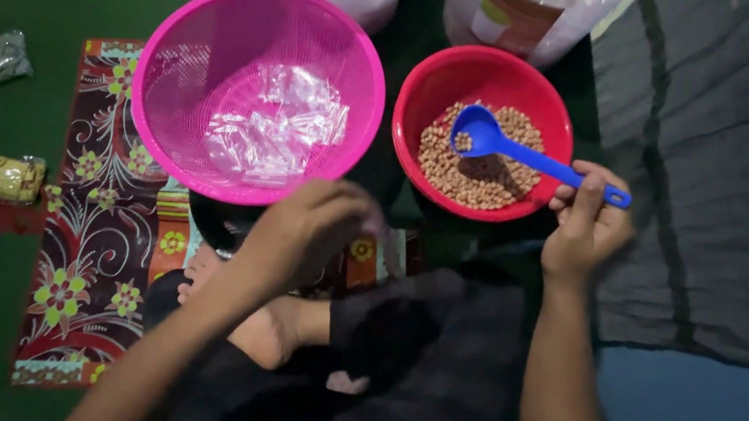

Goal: The person scoops peanuts from a red bowl using a blue scoop and pours them into small plastic bags. They then tie each bag and place it into a pink basket. The process is repeated multiple times.

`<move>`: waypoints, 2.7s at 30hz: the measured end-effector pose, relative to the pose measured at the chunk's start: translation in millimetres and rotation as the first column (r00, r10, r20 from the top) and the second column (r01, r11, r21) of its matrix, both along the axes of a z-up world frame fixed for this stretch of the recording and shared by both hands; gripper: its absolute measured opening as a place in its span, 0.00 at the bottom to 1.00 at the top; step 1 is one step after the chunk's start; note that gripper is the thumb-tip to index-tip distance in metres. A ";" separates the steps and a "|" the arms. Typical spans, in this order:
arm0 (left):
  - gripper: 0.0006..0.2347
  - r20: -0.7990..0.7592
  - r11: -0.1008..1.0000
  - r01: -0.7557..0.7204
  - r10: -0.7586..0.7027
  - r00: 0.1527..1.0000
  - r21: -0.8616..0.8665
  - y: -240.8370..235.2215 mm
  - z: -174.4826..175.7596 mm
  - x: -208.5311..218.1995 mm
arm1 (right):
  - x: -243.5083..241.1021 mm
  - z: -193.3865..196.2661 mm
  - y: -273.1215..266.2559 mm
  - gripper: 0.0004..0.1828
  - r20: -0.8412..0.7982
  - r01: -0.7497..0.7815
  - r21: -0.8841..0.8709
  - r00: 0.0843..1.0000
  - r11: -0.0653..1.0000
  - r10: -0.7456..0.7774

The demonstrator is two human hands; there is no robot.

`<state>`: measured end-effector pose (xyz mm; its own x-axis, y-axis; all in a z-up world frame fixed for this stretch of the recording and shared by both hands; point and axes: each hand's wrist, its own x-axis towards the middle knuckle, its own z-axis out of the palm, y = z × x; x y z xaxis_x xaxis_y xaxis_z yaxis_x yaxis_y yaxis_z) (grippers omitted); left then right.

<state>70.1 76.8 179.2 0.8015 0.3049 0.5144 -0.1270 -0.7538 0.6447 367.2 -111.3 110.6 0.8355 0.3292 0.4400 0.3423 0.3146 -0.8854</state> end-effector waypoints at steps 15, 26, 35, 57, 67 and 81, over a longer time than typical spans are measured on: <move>0.11 0.028 0.996 -0.034 0.032 0.999 0.078 54.5 -42.8 157.4 | -23.6 71.4 -6.2 0.16 0.089 0.101 0.027 0.991 0.994 -0.103; 0.27 -0.062 0.979 -0.191 0.196 0.979 0.072 56.0 -60.1 184.6 | -56.2 95.8 0.8 0.09 0.731 0.173 -0.290 0.675 0.941 0.101; 0.25 -0.104 0.987 -0.144 0.152 0.983 0.078 55.2 -64.2 175.4 | -51.5 69.6 -7.3 0.06 0.772 0.230 -0.281 0.631 0.932 0.077; 0.14 -0.029 0.994 0.055 -0.058 0.998 -0.094 -60.3 -66.3 -38.5 | -143.8 -32.9 -53.0 0.24 0.185 -0.244 -0.387 0.924 0.889 0.334; 0.16 -0.171 0.912 -0.095 0.028 0.985 -0.399 -80.8 -116.9 -69.1 | -161.5 -37.8 -19.7 0.05 0.019 -0.564 -0.566 0.720 0.601 0.694; 0.07 -0.178 0.929 -0.150 0.093 0.980 -0.339 -85.0 -127.8 -56.5 | -168.6 -38.8 -14.7 0.08 0.200 -0.485 -0.582 0.693 0.653 0.692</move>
